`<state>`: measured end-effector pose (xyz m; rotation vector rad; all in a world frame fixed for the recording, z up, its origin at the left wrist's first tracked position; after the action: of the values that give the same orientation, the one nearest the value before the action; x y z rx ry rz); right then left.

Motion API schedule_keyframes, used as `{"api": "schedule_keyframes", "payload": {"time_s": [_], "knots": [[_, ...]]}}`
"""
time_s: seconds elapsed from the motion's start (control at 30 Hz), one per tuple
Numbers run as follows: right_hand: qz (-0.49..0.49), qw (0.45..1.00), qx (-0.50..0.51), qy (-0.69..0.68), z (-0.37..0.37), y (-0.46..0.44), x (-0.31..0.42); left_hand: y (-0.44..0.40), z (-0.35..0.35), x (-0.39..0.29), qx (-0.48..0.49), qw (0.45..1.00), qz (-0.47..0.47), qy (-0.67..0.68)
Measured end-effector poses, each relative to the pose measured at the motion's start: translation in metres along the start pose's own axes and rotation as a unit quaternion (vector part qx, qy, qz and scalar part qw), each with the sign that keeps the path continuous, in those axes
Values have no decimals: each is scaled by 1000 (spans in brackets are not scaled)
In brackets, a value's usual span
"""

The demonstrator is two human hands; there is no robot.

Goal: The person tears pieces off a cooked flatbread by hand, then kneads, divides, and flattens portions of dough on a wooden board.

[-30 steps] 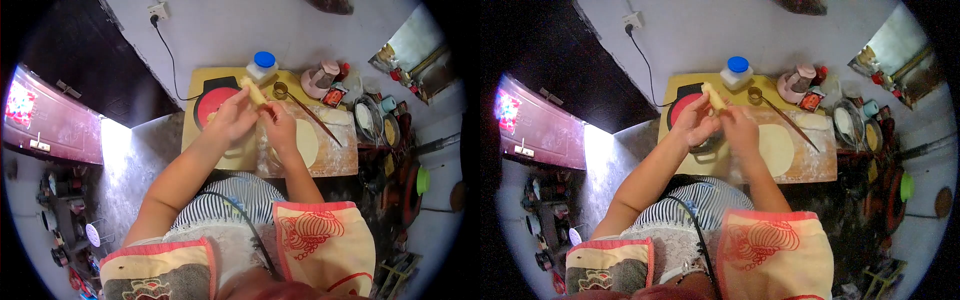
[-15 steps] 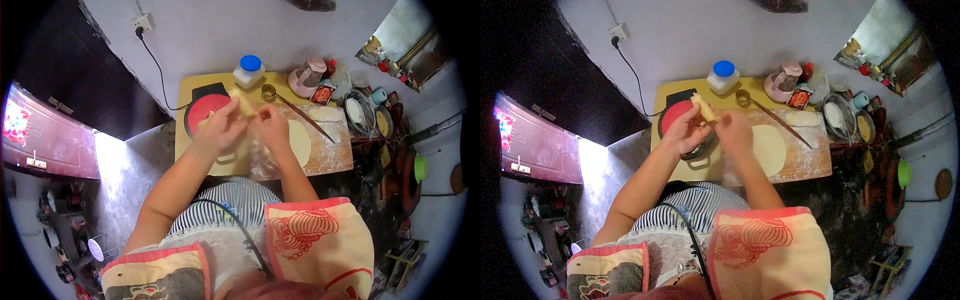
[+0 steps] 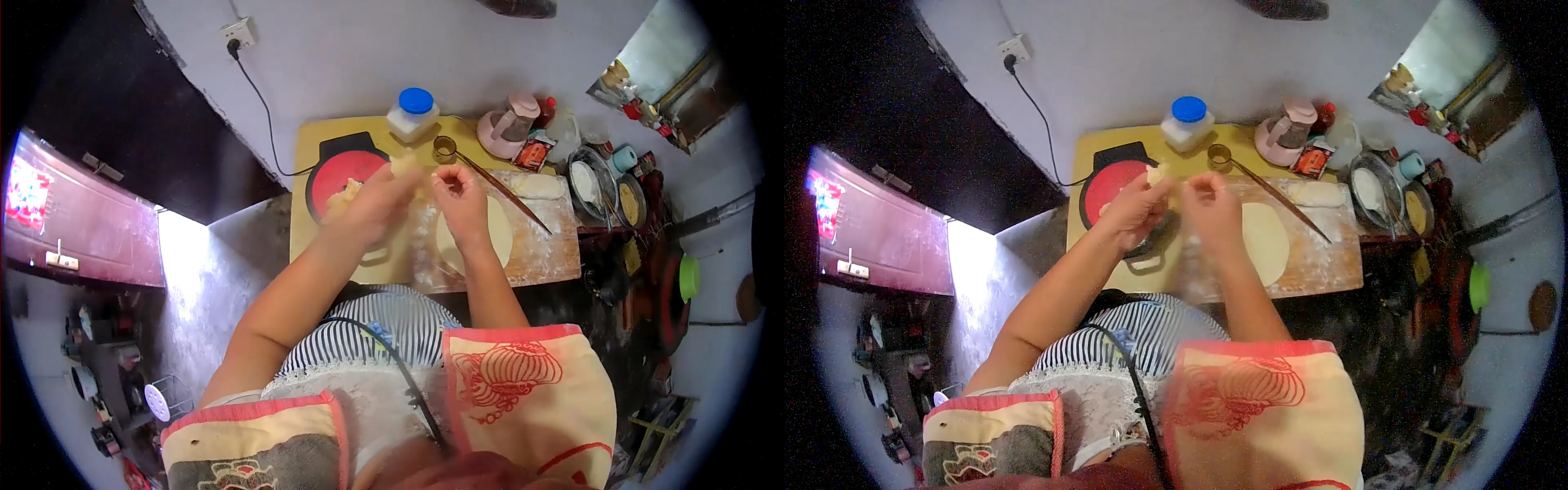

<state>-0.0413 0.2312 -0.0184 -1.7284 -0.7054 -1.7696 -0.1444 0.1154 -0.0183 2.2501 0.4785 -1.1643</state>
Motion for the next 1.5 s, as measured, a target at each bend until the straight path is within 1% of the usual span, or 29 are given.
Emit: {"api": "schedule_keyframes", "payload": {"time_s": [0.03, 0.07, 0.17, 0.23, 0.27, 0.33, 0.43, 0.53, 0.57, 0.63, 0.67, 0.77, 0.83, 0.93, 1.03, 1.13, 1.23, 1.27, 1.37, 1.47, 1.5], "knots": [[-1, 1000, -1, 1, -2, 1, 2, -2, 1, 1, -3, 1000, 1, -7], [9, 999, -3, 31, -3, 1, 2, -3, 1, 2, -4, 1000, 2, -15], [32, 994, -14, 101, -3, -1, 3, 0, -4, -1, -34, 994, 47, 96], [34, 992, -21, 122, -1, -1, -1, -1, -4, 1, 0, 994, 31, 108], [25, 994, -23, 102, -1, 0, -2, -1, -3, 0, 16, 993, 22, 113], [8, 998, -23, 65, -1, 3, 4, -5, 4, 1, 1, 996, 16, 86], [55, 998, -14, 39, -4, 7, 14, -10, 8, 3, -17, 997, 12, 73], [121, 988, 16, 99, -12, 8, 16, -12, 10, 9, -12, 997, 17, 71], [120, 985, 1, 120, -12, 8, 15, -11, 11, 11, -6, 997, 21, 69], [119, 979, -27, 162, -10, 8, 14, -7, 10, 12, -7, 998, 25, 59], [118, 981, -32, 151, -8, 6, 12, -7, 9, 12, -7, 998, 26, 53], [110, 984, -35, 132, 0, 2, 5, -8, 8, 14, 47, 998, -10, -37], [101, 985, -25, 138, 1, 0, 6, -7, 8, 13, 20, 997, -20, -71], [174, 969, -21, 176, -1, 3, 13, -3, 4, 8, 2, 996, -32, -80], [197, 958, -18, 210, -5, 7, 17, 0, 1, 4, -1, 996, -44, -76], [139, 968, -18, 207, -5, 6, 19, 3, -2, 1, -10, 993, -65, -102], [123, 980, -25, 152, -4, 3, 11, 3, -1, 0, -12, 986, -92, -139], [127, 980, -21, 150, -4, 3, 11, 3, -1, 0, -11, 983, -101, -150], [140, 979, -11, 145, -4, 0, 8, 3, 2, 0, -5, 978, -80, -190], [142, 978, 5, 153, -6, -1, 6, -1, 6, -2, 32, 964, -112, -238], [136, 977, 8, 161, -6, 2, 11, 0, 4, -2, 33, 966, -117, -226]]}}
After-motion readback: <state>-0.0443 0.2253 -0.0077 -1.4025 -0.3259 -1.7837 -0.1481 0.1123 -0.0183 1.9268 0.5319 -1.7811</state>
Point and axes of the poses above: each hand's wrist, its own y-axis away from the middle knuckle, its own z-axis out of the back of the hand, x = y × z, the point moved 4 cm from there along -y, towards the middle knuckle, and after that the axes turned 4 degrees about -z, right-handed, at the moved point
